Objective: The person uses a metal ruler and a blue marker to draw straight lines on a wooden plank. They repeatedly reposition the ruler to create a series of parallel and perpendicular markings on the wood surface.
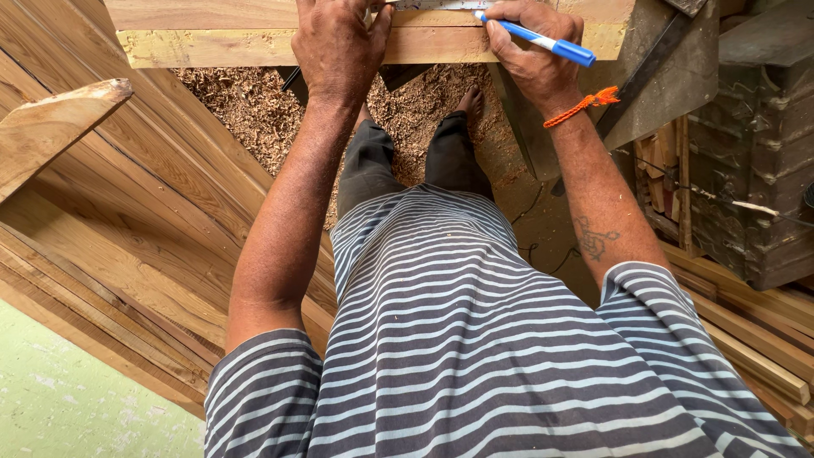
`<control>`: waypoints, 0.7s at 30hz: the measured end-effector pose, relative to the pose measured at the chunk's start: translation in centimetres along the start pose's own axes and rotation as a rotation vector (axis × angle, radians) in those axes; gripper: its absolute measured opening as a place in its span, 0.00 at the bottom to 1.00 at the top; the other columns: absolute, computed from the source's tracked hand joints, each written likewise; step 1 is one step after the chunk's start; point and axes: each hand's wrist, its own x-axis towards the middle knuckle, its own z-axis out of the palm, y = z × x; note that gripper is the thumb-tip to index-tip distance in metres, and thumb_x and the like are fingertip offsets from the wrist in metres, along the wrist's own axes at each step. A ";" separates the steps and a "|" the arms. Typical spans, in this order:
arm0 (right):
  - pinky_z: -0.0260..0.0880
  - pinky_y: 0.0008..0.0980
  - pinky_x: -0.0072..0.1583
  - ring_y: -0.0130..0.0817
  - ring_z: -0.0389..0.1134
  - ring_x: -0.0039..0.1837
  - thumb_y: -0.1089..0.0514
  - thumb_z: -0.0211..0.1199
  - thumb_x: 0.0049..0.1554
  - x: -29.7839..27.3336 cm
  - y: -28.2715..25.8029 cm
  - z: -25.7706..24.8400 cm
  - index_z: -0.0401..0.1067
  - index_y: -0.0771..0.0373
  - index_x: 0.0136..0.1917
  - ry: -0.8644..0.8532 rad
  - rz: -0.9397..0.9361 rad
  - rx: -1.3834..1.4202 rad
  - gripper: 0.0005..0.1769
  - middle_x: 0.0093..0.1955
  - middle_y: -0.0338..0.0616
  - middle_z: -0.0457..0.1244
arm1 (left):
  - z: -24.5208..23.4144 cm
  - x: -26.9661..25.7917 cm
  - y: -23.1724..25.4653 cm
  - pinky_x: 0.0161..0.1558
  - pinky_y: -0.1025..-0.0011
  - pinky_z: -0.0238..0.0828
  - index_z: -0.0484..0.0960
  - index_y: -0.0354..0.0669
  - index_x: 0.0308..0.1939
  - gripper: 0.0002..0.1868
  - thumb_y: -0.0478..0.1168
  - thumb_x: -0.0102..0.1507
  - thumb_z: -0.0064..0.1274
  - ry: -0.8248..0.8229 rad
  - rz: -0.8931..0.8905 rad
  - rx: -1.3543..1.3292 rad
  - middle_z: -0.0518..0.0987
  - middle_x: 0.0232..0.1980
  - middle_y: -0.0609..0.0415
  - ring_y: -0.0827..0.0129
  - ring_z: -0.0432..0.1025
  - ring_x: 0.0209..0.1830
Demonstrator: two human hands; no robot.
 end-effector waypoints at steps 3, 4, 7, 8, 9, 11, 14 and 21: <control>0.79 0.28 0.53 0.29 0.76 0.49 0.64 0.69 0.69 0.1 -0.1 0.1 0.81 0.64 0.56 0.012 0.000 -0.051 0.03 0.51 0.43 0.74 | -0.3 0.1 0.3 0.25 0.70 0.78 0.87 0.57 0.39 0.10 0.51 0.61 0.71 -0.001 -0.006 0.006 0.81 0.38 0.58 0.63 0.75 0.44; 0.78 0.28 0.53 0.29 0.76 0.48 0.64 0.70 0.69 0.0 -0.2 0.2 0.82 0.64 0.56 0.019 0.002 -0.074 0.03 0.50 0.43 0.74 | -0.4 0.1 0.3 0.24 0.70 0.78 0.87 0.56 0.38 0.10 0.51 0.61 0.71 -0.005 -0.012 0.008 0.81 0.38 0.58 0.63 0.75 0.45; 0.79 0.29 0.53 0.30 0.76 0.50 0.64 0.66 0.69 -0.4 0.2 0.0 0.81 0.64 0.57 -0.004 0.024 0.005 0.05 0.51 0.44 0.74 | -0.4 0.2 0.2 0.27 0.69 0.78 0.87 0.57 0.40 0.10 0.52 0.62 0.71 -0.004 -0.002 0.006 0.80 0.38 0.59 0.64 0.74 0.44; 0.80 0.29 0.52 0.31 0.77 0.51 0.63 0.65 0.70 -0.5 0.6 0.1 0.80 0.64 0.58 0.026 0.018 0.049 0.06 0.52 0.45 0.73 | -0.4 0.2 0.2 0.26 0.70 0.78 0.86 0.57 0.39 0.10 0.51 0.62 0.71 0.006 0.001 0.004 0.80 0.38 0.59 0.64 0.74 0.45; 0.81 0.30 0.51 0.31 0.77 0.51 0.62 0.63 0.71 -0.6 1.1 0.4 0.80 0.63 0.58 0.055 0.012 0.094 0.06 0.52 0.47 0.73 | -0.3 0.2 0.2 0.25 0.71 0.78 0.86 0.56 0.37 0.10 0.51 0.61 0.71 0.016 0.004 0.001 0.80 0.39 0.59 0.64 0.74 0.46; 0.81 0.31 0.48 0.32 0.77 0.50 0.61 0.62 0.73 -0.9 2.7 0.2 0.80 0.63 0.58 0.088 0.000 0.047 0.07 0.51 0.46 0.73 | 0.1 0.5 0.0 0.25 0.74 0.78 0.85 0.56 0.36 0.10 0.50 0.61 0.71 0.022 0.012 0.002 0.80 0.39 0.60 0.65 0.74 0.46; 0.76 0.32 0.46 0.31 0.72 0.46 0.58 0.62 0.75 -1.8 5.0 -1.9 0.80 0.61 0.55 0.094 -0.010 -0.215 0.09 0.45 0.42 0.71 | 0.9 0.0 -0.6 0.25 0.78 0.78 0.84 0.57 0.38 0.10 0.50 0.63 0.70 -0.009 0.002 -0.024 0.80 0.40 0.59 0.67 0.74 0.45; 0.71 0.32 0.43 0.29 0.69 0.41 0.57 0.61 0.75 -0.3 4.9 -1.8 0.81 0.62 0.53 0.021 -0.023 -0.277 0.11 0.41 0.39 0.69 | 0.4 -0.6 -6.2 0.27 0.74 0.75 0.83 0.57 0.49 0.14 0.50 0.64 0.71 -0.041 -0.004 -0.144 0.82 0.40 0.59 0.75 0.76 0.33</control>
